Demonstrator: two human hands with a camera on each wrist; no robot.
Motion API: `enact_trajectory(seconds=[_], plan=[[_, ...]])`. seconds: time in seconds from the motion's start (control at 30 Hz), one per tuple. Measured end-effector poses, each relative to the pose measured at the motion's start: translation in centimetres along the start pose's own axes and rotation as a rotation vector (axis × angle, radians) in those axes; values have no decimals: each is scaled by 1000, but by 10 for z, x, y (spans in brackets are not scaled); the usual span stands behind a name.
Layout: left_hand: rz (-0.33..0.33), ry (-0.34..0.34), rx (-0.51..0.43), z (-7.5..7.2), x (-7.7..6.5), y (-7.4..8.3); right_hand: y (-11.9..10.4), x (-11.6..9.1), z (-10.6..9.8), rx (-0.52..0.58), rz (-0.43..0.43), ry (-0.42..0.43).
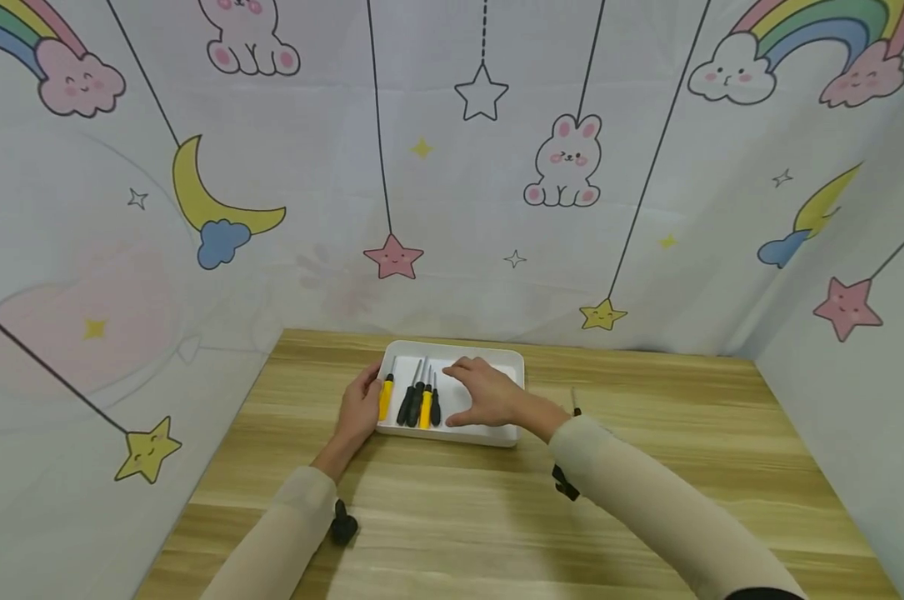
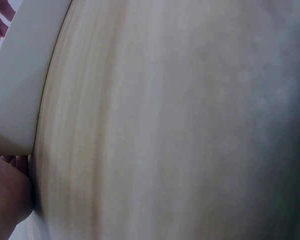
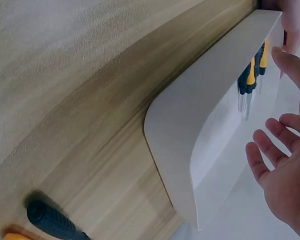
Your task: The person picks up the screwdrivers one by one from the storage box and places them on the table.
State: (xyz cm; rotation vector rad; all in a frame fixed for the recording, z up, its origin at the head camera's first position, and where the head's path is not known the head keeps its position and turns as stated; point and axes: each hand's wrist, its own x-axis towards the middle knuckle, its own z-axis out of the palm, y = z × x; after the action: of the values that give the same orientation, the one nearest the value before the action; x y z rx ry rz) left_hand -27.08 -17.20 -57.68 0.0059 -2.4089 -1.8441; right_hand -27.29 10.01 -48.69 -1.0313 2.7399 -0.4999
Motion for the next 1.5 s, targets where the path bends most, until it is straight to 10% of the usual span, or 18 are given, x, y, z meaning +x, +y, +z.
enact_trajectory(seconds=[1.5], plan=[[8, 15, -6, 1, -2, 4, -7, 34, 36, -34, 117, -68]])
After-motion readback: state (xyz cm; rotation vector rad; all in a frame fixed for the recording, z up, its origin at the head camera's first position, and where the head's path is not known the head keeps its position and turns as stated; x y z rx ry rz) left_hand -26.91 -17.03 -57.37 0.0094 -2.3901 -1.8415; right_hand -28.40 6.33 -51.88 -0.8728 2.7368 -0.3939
